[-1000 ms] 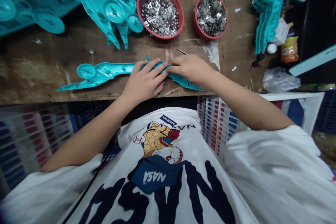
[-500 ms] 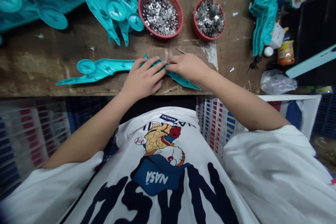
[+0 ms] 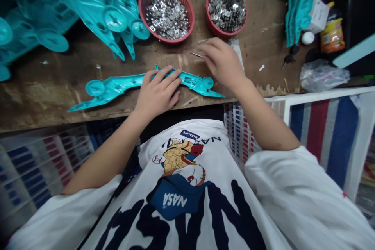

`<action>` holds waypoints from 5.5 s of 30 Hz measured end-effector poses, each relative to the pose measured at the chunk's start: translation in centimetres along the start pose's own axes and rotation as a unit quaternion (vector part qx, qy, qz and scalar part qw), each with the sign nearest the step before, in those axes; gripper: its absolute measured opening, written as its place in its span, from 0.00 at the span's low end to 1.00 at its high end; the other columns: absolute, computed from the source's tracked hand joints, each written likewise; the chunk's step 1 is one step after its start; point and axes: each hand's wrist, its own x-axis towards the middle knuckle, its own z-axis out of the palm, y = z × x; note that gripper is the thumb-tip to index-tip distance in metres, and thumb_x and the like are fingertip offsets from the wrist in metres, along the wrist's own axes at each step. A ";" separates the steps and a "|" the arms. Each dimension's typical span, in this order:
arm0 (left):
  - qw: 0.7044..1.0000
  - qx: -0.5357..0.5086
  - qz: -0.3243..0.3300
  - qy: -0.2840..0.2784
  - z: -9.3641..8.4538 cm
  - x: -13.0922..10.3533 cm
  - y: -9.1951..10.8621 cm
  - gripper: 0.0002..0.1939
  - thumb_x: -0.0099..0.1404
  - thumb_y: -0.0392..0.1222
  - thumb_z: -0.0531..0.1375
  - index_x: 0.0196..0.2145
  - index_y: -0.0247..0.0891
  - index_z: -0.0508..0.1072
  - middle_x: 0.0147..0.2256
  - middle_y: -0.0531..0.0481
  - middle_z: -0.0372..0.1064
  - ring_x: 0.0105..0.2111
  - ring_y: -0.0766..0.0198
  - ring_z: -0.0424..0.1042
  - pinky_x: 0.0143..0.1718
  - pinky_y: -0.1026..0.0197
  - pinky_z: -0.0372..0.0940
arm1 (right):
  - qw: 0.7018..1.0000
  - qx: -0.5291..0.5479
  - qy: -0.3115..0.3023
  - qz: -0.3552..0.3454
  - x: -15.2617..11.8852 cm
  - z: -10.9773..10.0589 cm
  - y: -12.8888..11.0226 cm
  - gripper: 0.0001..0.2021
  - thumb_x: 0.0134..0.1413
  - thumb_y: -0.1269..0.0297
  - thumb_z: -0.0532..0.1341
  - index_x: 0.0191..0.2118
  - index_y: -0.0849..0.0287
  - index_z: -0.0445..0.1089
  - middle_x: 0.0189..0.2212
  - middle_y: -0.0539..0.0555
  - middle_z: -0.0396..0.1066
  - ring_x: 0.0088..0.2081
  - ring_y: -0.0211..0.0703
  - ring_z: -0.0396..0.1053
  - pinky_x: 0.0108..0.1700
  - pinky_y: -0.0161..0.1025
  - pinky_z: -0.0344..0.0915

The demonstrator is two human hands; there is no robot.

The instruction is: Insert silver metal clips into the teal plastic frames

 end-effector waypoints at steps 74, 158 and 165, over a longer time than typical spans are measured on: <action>0.989 0.131 -0.059 -0.019 0.3 0.9 1.1 0.27 0.84 0.45 0.56 0.75 0.51 0.77 0.79 0.39 0.68 0.78 0.38 0.68 0.76 0.30 0.58 | 0.946 0.286 0.153 0.016 -3.0 6.5 -4.3 0.25 0.84 0.40 0.59 0.47 0.56 0.81 0.43 0.57 0.82 0.44 0.52 0.78 0.53 0.49 0.74; 0.939 0.180 0.146 0.254 -7.2 -0.7 8.6 0.30 0.74 0.40 0.70 0.71 0.50 0.78 0.72 0.45 0.79 0.78 0.44 0.70 0.79 0.41 0.54 | 0.951 0.033 0.297 0.077 -9.2 4.3 -2.3 0.26 0.81 0.52 0.65 0.78 0.41 0.73 0.62 0.62 0.75 0.62 0.60 0.77 0.65 0.60 0.78; 0.955 0.223 -0.110 0.164 -11.2 2.7 2.2 0.32 0.77 0.49 0.67 0.76 0.45 0.75 0.78 0.33 0.68 0.80 0.26 0.62 0.77 0.26 0.55 | 0.871 -0.004 0.263 0.415 -2.2 -0.8 9.7 0.45 0.65 0.64 0.66 0.84 0.67 0.61 0.70 0.74 0.68 0.71 0.66 0.72 0.77 0.60 0.68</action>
